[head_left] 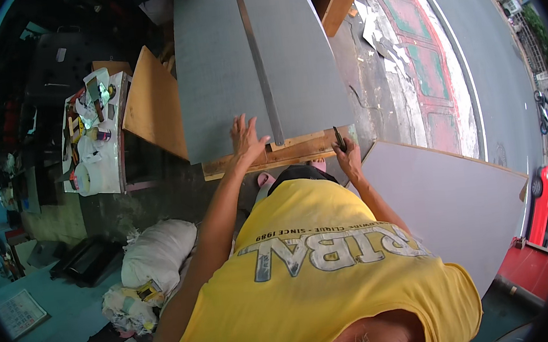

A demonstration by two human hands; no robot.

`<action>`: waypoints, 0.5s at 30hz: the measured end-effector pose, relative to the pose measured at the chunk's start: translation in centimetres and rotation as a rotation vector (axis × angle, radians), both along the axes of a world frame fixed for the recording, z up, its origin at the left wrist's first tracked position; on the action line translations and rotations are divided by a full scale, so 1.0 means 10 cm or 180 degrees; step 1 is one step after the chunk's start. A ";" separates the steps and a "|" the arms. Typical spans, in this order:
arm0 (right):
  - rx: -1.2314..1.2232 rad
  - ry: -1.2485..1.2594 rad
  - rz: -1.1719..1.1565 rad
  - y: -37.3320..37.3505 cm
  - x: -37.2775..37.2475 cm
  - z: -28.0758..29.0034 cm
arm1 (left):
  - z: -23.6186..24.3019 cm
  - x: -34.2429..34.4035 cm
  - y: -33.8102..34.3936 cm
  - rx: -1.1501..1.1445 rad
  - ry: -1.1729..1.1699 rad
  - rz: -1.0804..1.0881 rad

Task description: The person moves wooden boards and aligns a large sheet on a workbench. The person then cuts along a metal ruler placed across the sheet using a utility knife.

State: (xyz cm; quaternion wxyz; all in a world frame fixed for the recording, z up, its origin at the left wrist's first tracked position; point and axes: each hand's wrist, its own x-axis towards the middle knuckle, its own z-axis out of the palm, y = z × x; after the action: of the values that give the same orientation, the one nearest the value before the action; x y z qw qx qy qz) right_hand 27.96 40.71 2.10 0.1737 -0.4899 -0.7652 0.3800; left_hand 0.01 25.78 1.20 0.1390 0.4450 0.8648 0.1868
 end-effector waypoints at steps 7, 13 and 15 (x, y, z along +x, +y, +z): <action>-0.0470 0.0182 0.0225 -0.14 -0.17 0.05 | 0.06 0.10 0.35 -0.0180 -0.0262 -0.0113; -0.0289 -0.0197 0.0497 -0.27 -0.19 0.04 | 0.08 0.19 0.45 -0.0538 -0.0471 -0.0194; -0.0358 -0.0182 0.0505 -0.31 -0.18 0.03 | -0.02 0.15 0.43 -0.0308 -0.0474 -0.0158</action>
State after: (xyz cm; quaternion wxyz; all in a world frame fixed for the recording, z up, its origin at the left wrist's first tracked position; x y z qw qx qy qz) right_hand 26.18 37.57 2.39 0.0933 -0.4474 -0.7837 0.4208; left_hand 1.51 30.06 0.97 0.2287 0.4439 0.8487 0.1739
